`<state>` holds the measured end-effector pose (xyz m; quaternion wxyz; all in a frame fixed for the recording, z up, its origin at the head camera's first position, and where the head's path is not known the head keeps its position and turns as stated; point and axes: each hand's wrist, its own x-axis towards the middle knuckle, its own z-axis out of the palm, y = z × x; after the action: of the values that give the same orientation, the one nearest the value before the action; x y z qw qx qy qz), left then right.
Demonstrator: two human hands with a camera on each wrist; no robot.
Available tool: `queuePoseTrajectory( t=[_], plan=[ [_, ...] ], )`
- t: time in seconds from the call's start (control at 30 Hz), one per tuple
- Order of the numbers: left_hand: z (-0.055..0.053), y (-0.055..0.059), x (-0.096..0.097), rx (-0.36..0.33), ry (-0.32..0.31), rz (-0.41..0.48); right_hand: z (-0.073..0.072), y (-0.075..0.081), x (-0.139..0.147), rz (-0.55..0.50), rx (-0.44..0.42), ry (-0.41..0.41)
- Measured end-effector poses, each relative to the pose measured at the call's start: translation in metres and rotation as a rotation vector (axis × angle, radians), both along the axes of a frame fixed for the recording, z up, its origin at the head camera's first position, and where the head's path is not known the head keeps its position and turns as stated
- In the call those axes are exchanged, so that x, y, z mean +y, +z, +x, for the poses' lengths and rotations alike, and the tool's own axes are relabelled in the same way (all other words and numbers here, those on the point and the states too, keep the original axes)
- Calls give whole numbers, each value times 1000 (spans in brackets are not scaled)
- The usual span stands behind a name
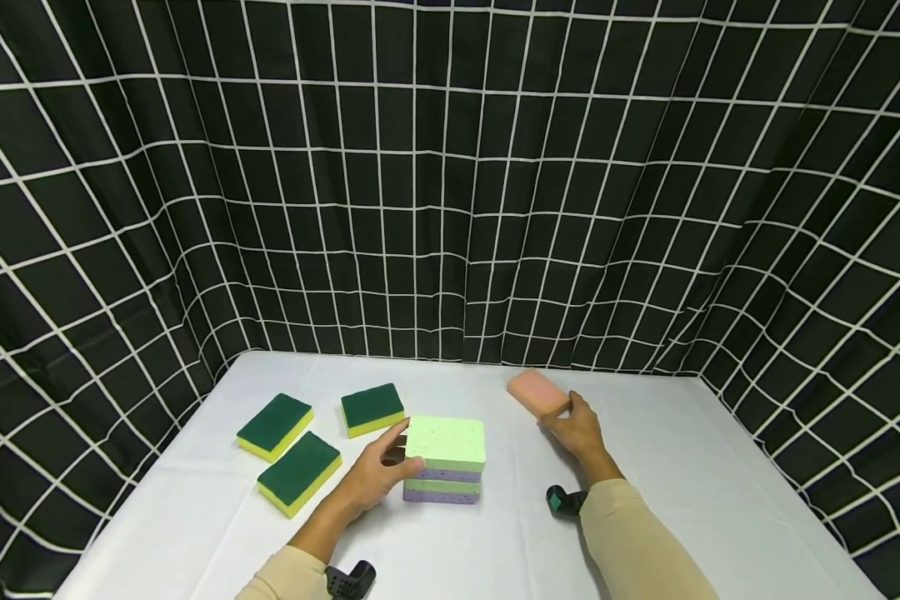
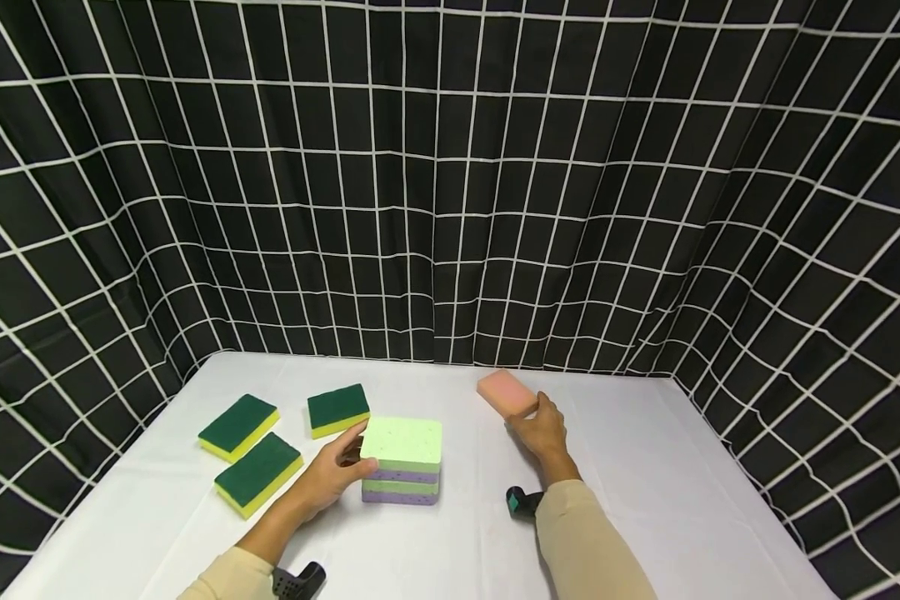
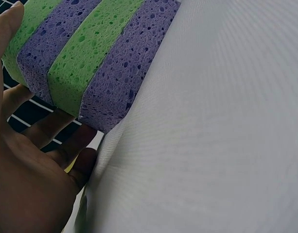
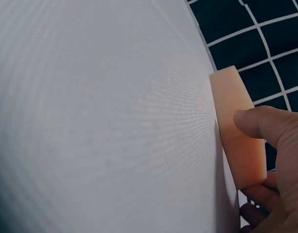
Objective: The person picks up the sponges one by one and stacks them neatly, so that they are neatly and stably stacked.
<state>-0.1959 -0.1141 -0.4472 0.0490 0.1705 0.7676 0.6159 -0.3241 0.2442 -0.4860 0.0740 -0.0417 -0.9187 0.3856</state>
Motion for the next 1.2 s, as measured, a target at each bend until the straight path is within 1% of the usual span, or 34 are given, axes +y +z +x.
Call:
queuePoseTrajectory(
  t=[0.13,0.33,0.4,0.53,0.7,0.87,1.0,1.1,1.2],
  plan=[
    [0,1,0,4,-6,7,2,2,3,-57,8,-24],
    [0,1,1,5,-18,26,9,8,10,-200,68,-49],
    [0,1,1,3,-17,25,12,10,13,-224,78,-52],
    [0,0,0,-3,-18,20,17,14,21,-227,100,-56],
    [-1,0,0,1,-22,25,22,19,26,-251,150,-51],
    [-2,0,1,1,-15,31,27,24,25,-284,197,-50],
    [-2,0,1,3,-22,33,31,29,22,-313,237,-51],
    [-2,0,1,2,-25,32,34,33,19,-341,268,-33],
    [-2,1,1,1,-24,31,39,41,16,-366,288,-2]
  ],
)
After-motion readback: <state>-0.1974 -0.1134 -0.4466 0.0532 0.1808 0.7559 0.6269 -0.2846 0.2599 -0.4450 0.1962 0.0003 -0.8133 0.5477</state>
